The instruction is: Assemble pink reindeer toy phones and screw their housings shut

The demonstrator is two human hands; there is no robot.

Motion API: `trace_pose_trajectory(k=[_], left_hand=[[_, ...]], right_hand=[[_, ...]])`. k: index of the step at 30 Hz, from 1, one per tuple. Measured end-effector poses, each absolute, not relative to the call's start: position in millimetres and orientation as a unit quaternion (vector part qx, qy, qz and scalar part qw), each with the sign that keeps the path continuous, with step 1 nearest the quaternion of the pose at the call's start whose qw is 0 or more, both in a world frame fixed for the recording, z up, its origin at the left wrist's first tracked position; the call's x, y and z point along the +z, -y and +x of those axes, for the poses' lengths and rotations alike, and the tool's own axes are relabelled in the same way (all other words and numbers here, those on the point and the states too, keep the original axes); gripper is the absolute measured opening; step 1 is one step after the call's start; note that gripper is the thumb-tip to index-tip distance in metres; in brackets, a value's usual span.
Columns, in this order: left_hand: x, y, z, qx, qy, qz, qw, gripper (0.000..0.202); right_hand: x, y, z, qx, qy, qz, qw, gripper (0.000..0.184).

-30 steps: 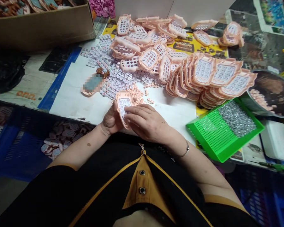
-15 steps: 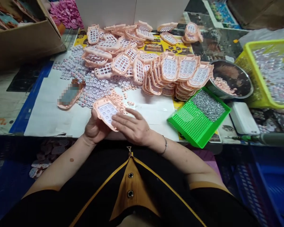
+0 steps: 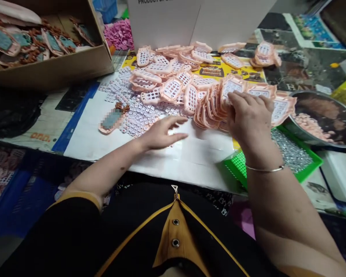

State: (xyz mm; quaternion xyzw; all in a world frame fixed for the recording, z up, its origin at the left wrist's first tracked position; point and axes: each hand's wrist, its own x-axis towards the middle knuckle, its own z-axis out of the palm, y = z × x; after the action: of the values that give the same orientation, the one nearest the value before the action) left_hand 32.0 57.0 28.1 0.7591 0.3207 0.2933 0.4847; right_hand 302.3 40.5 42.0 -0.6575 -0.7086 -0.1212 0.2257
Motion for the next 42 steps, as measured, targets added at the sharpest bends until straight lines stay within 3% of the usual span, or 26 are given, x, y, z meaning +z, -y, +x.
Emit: trace_pose_trajectory(k=[2,4,6,8,12,15,19,22,26,28,35,40,42], left_hand=[[35.8,-92.4,37.1,0.285,-0.377,0.833,0.287,0.046],[40.5,-125.2,41.7,0.250,-0.437,0.847,0.170,0.058],[42.5,-149.6,46.8,0.202,-0.484,0.845,0.110,0.072],[42.8,-163.1,50.4,0.159,-0.516,0.836,0.096,0.064],[41.0,-166.9,41.3,0.211,-0.526,0.804,0.180,0.030],[36.5,-163.1,20.8,0.321,-0.495,0.748,0.304,0.025],[30.8,-151.9,0.1,0.428,-0.426,0.683,0.411,0.027],[33.8,-132.0,1.9,0.469,-0.408,0.632,0.463,0.035],[40.6,-96.4,18.6,0.529,-0.377,0.521,0.553,0.088],[40.0,-81.3,26.2,0.535,-0.365,0.497,0.578,0.100],[25.5,-37.8,19.3,0.545,-0.323,0.406,0.659,0.059],[7.9,-5.6,10.4,0.450,-0.301,0.289,0.790,0.070],[1.6,1.3,9.7,0.423,-0.304,0.257,0.814,0.073]], right_hand=[[39.2,-32.8,289.2,-0.153,0.721,-0.627,0.252,0.034],[36.0,-24.2,270.2,-0.173,0.739,-0.594,0.266,0.031],[30.7,-17.5,248.8,-0.171,0.763,-0.562,0.270,0.027],[23.3,-13.8,229.8,-0.160,0.785,-0.532,0.273,0.022],[7.9,-14.9,211.8,-0.124,0.800,-0.503,0.303,0.022],[1.0,-25.0,212.3,-0.078,0.774,-0.522,0.350,0.038],[0.2,-51.5,211.9,-0.052,0.762,-0.544,0.348,0.056],[7.1,-69.2,202.2,-0.034,0.769,-0.553,0.319,0.046],[22.0,-66.6,176.8,-0.006,0.761,-0.563,0.322,0.037],[27.0,-54.0,166.1,0.000,0.766,-0.554,0.325,0.036],[5.2,-15.7,196.9,0.041,0.778,-0.521,0.349,0.030],[-26.4,-11.0,215.4,-0.025,0.816,-0.544,0.191,0.027],[-30.9,-10.2,214.1,-0.048,0.827,-0.534,0.170,0.030]])
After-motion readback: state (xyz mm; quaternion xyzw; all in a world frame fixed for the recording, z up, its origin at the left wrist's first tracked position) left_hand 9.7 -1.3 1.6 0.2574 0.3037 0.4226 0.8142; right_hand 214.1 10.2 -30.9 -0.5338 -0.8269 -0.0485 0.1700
